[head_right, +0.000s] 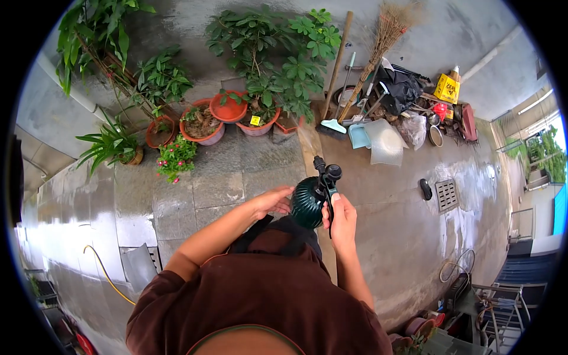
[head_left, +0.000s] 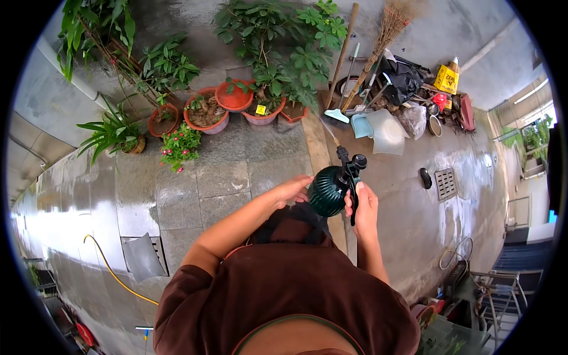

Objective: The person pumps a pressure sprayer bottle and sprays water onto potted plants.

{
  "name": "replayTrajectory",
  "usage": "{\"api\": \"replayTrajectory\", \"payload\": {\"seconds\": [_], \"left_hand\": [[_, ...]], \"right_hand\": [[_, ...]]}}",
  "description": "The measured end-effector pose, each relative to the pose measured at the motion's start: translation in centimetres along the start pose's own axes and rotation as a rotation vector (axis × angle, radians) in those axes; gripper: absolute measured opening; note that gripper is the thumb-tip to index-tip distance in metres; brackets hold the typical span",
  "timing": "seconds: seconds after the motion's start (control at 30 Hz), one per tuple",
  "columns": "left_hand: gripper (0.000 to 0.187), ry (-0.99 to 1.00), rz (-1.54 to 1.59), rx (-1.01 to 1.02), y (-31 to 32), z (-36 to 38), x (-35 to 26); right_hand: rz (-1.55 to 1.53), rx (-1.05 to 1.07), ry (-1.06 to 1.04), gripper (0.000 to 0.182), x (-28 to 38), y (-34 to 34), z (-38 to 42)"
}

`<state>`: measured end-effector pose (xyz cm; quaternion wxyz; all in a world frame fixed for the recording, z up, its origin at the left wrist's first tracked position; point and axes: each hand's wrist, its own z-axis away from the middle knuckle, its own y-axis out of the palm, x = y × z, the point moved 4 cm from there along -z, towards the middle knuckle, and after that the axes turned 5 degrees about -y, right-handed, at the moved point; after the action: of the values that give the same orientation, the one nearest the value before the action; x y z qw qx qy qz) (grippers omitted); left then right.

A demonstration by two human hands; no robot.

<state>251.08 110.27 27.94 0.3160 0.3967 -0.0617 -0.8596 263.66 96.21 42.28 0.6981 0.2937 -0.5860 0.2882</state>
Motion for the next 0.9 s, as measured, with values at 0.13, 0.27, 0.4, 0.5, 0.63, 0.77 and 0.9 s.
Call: {"api": "replayTrajectory", "payload": {"seconds": [0.13,0.27,0.4,0.5,0.63,0.77,0.9], "left_hand": [[0.064,-0.035,-0.049,0.049,0.4,-0.7,0.6],[0.066,-0.019,-0.064,0.150,0.9,-1.2,1.0],[0.066,0.022,-0.050,0.197,1.4,-1.2,0.6],[0.065,0.088,-0.016,0.249,1.9,-1.8,-0.2],[0.062,0.139,-0.001,0.238,2.4,-2.3,-2.1],[0.060,0.165,0.062,0.210,3.6,-3.1,-4.2],[0.059,0.175,0.106,0.199,5.1,-3.6,-6.0]], "right_hand": [[-0.025,-0.089,0.050,0.038,-1.2,-1.3,0.4],[-0.037,-0.165,0.094,0.040,-2.3,-2.8,0.3],[-0.025,-0.216,0.064,0.040,-2.4,-3.6,-0.3],[-0.054,-0.244,0.012,0.040,-1.8,-4.2,-1.2],[-0.086,-0.272,-0.031,0.041,0.1,-5.0,-2.3],[-0.127,-0.290,-0.084,0.041,1.8,-6.4,-3.6],[-0.122,-0.279,-0.115,0.039,3.4,-7.6,-4.4]]}}
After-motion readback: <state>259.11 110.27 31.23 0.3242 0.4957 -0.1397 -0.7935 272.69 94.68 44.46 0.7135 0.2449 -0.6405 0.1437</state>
